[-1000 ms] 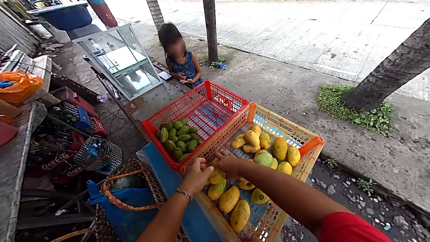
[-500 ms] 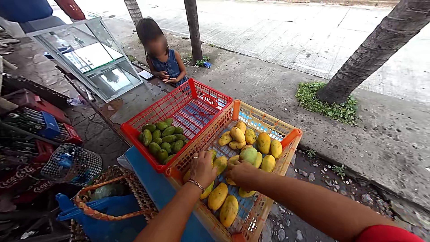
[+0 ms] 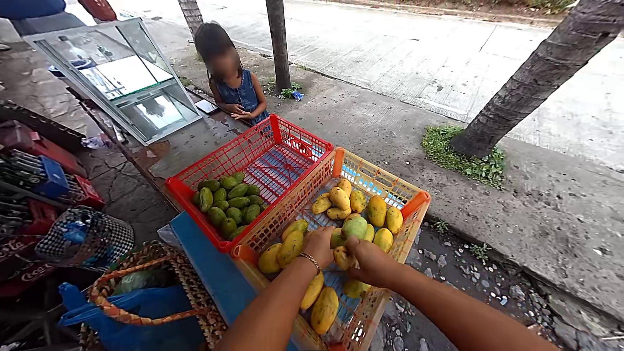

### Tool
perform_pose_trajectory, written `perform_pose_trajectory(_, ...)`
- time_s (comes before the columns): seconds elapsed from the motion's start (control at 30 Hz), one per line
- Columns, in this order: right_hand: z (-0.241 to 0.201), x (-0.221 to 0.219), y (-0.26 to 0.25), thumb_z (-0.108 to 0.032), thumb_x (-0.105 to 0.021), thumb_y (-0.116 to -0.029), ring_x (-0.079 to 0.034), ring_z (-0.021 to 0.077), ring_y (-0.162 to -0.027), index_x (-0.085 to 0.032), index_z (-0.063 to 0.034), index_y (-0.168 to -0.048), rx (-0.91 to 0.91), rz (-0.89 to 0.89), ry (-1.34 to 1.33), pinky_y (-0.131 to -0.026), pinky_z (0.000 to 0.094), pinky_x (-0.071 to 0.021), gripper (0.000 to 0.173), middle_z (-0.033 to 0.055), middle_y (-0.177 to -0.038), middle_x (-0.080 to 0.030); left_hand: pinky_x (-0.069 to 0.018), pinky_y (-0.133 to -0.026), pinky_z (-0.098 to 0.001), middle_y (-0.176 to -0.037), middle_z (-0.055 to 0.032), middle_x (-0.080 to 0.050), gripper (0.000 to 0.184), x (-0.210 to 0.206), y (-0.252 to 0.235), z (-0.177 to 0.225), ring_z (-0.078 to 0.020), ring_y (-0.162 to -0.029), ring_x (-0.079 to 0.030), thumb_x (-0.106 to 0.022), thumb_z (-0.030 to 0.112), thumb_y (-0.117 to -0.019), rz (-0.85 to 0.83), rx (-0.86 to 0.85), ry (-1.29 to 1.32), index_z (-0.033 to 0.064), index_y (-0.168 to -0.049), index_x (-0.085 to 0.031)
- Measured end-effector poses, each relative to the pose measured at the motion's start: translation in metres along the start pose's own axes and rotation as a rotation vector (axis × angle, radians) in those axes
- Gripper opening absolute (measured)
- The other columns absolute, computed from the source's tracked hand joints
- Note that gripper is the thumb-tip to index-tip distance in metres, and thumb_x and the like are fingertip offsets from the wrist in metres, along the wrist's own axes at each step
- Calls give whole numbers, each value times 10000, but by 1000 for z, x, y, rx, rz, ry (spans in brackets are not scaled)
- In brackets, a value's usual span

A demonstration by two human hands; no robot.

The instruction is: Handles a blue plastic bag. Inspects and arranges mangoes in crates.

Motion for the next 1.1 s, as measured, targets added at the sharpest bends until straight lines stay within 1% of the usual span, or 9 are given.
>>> perform_pose_trajectory(0.1,18,20,8,-193,-801,-847,-682,293,-1090,-517,32,-1290,-43,73,-318,-950,446,-560,572,199,-1228,-645,-451,-1106,-509,-1510,-185,-494,792,-16,-23,3,-353,-1357,-525,-718,44,-855,-17,36,-92,68,-1567,-370)
perform_pose_trajectory(0.2,32,30,23,-183,-848,-781,-678,206,-1065,-509,-4,-1267,22,121,-682,-911,365,-587,619,130,-1209,-632,-504,-1039,-539,-1425,-228,-545,586,-25,-39,5,-390,-1289,-574,-658,45,-906,-39,120,-137,14,-1462,-476)
perform_pose_trajectory(0.37,32,29,37,-121,-789,-789,-688,234,-1128,-372,-47,-1524,139,42,-1019,-952,410,-598,849,132,-1334,-630,-508,-961,-618,-1318,-205,-626,506,-3,-40,16,-387,-1232,-608,-700,241,-876,-100,144,-159,62,-1339,-600)
perform_pose_trajectory(0.5,12,27,23,-22,-745,-823,-647,228,-1194,-525,-14,-1405,199,49,-706,-974,389,-586,623,148,-1366,-596,-475,-1005,-619,-1217,-216,-671,605,30,-47,25,-379,-1170,-629,-741,516,-886,-1,68,91,34,-1247,-678)
perform_pose_trajectory(0.63,-33,1,-13,55,-708,-834,-523,377,-1333,-585,-58,-1396,334,20,-30,-1092,510,-464,587,214,-1416,-552,-465,-1029,-590,-1243,-227,-657,606,69,-46,36,-369,-1179,-621,-766,448,-902,78,29,202,-1,-1291,-644)
perform_pose_trajectory(0.7,-44,-13,-35,105,-649,-835,-463,438,-1371,-561,-79,-1421,305,-51,165,-1055,587,-465,621,209,-1447,-521,-475,-1017,-579,-1244,-221,-658,635,85,-34,30,-362,-1162,-629,-795,413,-886,143,46,233,0,-1333,-615)
perform_pose_trajectory(0.83,-44,-23,-59,45,-736,-792,-437,492,-1332,-552,-46,-1401,237,-198,223,-1025,627,-459,643,246,-1428,-484,-552,-922,-533,-1265,-243,-617,610,89,4,-12,-358,-1098,-649,-738,364,-942,287,185,657,7,-1386,-520)
perform_pose_trajectory(0.97,-45,-20,-46,-69,-840,-761,-490,515,-1261,-607,-13,-1342,212,-364,335,-1007,656,-443,629,288,-1374,-521,-590,-760,-413,-1201,-211,-601,465,71,52,-37,-288,-921,-676,-594,256,-1040,207,241,1104,9,-1406,-450)
perform_pose_trajectory(1.1,-47,-19,-52,42,-802,-719,-450,548,-1295,-591,30,-1308,170,-288,377,-920,674,-505,626,302,-1388,-495,-614,-787,-397,-1197,-186,-622,485,68,89,-50,-269,-964,-692,-669,72,-902,213,76,1177,-31,-1336,-479)
Point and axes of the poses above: each hand's wrist, its own y-axis away from the middle knuckle, its own x-axis out of the back of the hand, z = x × y, the point moved 10 cm from there along -y, towards the middle knuckle
